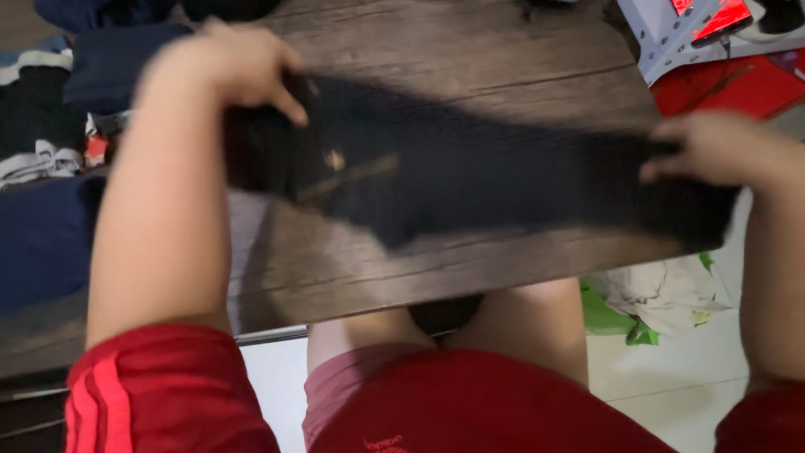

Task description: Folding various items of clothing including a denim skirt and black jeans on a wooden table.

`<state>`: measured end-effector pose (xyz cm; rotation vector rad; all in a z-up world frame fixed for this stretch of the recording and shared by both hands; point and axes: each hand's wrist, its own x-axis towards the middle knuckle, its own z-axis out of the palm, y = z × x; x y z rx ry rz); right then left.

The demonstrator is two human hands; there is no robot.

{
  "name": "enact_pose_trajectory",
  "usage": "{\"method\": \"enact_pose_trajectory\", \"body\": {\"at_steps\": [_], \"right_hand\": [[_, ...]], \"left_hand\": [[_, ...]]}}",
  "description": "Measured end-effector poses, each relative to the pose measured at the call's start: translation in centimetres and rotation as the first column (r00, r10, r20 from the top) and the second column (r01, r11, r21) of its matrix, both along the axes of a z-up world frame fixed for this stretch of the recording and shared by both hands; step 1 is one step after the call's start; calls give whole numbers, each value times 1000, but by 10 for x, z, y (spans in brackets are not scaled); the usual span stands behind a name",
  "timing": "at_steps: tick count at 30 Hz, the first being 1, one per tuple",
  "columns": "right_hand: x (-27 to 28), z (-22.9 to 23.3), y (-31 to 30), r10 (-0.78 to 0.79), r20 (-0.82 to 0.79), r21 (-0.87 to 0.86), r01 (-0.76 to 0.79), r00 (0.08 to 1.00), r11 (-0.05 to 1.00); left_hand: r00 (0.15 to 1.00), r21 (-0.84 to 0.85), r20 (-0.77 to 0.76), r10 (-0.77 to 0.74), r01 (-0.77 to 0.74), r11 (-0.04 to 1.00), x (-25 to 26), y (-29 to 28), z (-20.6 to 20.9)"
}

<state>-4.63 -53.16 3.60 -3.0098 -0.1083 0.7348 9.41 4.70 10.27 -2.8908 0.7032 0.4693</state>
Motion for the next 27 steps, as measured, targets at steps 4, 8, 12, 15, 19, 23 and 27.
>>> {"method": "enact_pose_trajectory", "body": {"at_steps": [4, 8, 12, 15, 19, 23, 27], "right_hand": [[-21, 20, 8, -27, 605, -54, 75, 795, 996], [-30, -8, 34, 298, 883, -270, -126, 363, 955], [-54, -14, 92, 315, 634, -244, -204, 706, 948], [-57, -16, 73, 368, 563, 165, -537, 740, 827], [-45, -7, 106, 358, 644, 93, -534, 676, 841], [-21, -37, 142, 201, 731, 146, -437, 652, 887], [-15, -65, 126, 166, 855, -7, -309, 492, 951]], "left_hand": [[897, -296, 410, 163, -38, 954, -76, 58, 18], [690, -369, 676, 259, 13, 930, -125, 93, -50], [606, -127, 775, 177, -125, 984, -160, 103, -107], [826, -410, 189, 531, -425, 807, -194, 63, -56], [869, -610, 430, 245, 79, 788, -169, -15, -35], [894, -573, 427, -137, 384, 724, -113, -93, -75], [809, -542, 560, -179, 521, 659, -91, -115, -155]]}}
